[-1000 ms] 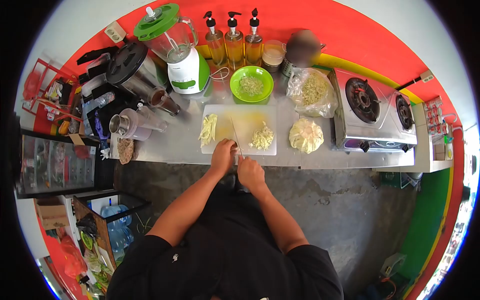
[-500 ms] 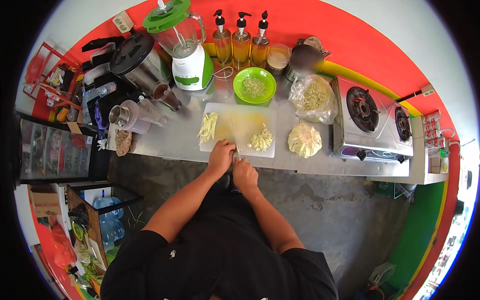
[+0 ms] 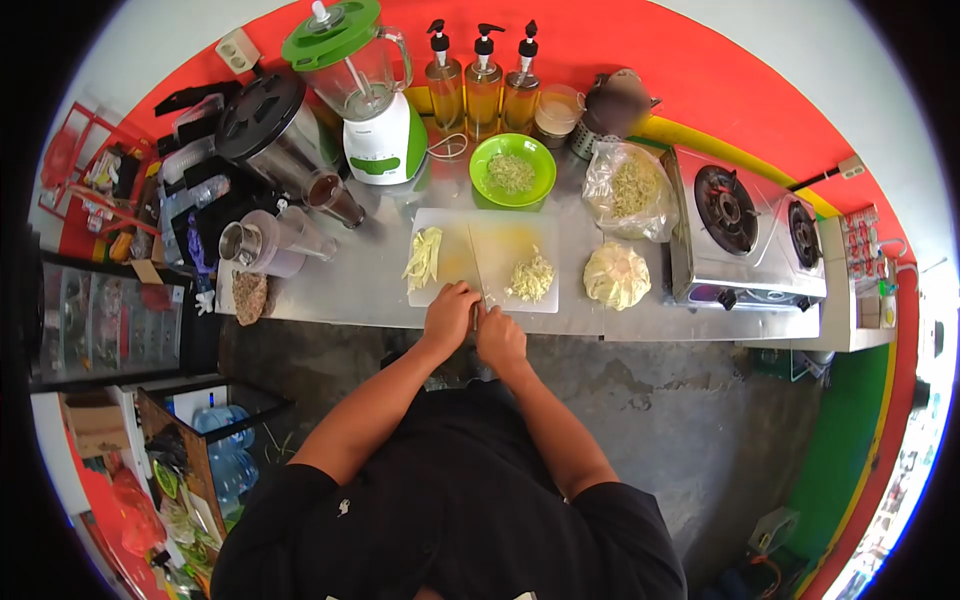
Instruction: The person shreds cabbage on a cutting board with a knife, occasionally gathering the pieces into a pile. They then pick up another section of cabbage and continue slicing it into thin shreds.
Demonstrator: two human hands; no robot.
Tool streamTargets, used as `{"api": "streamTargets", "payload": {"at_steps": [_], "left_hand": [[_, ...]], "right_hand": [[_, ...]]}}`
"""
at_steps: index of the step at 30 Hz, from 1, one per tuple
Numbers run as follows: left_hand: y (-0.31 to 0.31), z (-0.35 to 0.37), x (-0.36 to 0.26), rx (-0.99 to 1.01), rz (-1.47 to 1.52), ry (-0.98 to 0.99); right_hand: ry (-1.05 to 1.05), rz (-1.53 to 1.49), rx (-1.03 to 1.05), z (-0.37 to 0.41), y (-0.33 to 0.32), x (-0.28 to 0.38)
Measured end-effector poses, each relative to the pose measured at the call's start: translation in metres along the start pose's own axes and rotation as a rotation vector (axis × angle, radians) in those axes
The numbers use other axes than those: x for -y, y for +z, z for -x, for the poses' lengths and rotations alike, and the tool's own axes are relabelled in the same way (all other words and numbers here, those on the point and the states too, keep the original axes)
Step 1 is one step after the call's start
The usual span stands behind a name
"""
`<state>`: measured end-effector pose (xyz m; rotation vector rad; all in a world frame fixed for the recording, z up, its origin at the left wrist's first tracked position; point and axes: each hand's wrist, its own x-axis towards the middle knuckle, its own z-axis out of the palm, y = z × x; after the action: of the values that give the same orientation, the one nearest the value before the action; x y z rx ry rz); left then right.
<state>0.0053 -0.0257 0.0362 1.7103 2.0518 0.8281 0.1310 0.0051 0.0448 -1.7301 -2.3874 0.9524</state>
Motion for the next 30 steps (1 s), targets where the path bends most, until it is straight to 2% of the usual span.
{"api": "streamTargets", "payload": {"at_steps": [15,23,27,30], "left_hand": [[0.005,-0.013,0.014,-0.01,0.069,-0.01],[0.007,-0.02,0.032,0.086,0.261,0.001],[0.007,-0.02,0.03,0.05,0.242,0.013],[0.01,-0.018,0.034,0.075,0.36,-0.048]], "right_hand": [[0.027,0.006,-0.019,0.016,-0.001,0.0],[-0.029,0.043,-0.036,0.007,0.002,-0.004],[-0.007,0.006,-0.048,0.015,0.01,-0.006],[-0.028,0.0,-0.054,0.003,0.007,-0.003]]}}
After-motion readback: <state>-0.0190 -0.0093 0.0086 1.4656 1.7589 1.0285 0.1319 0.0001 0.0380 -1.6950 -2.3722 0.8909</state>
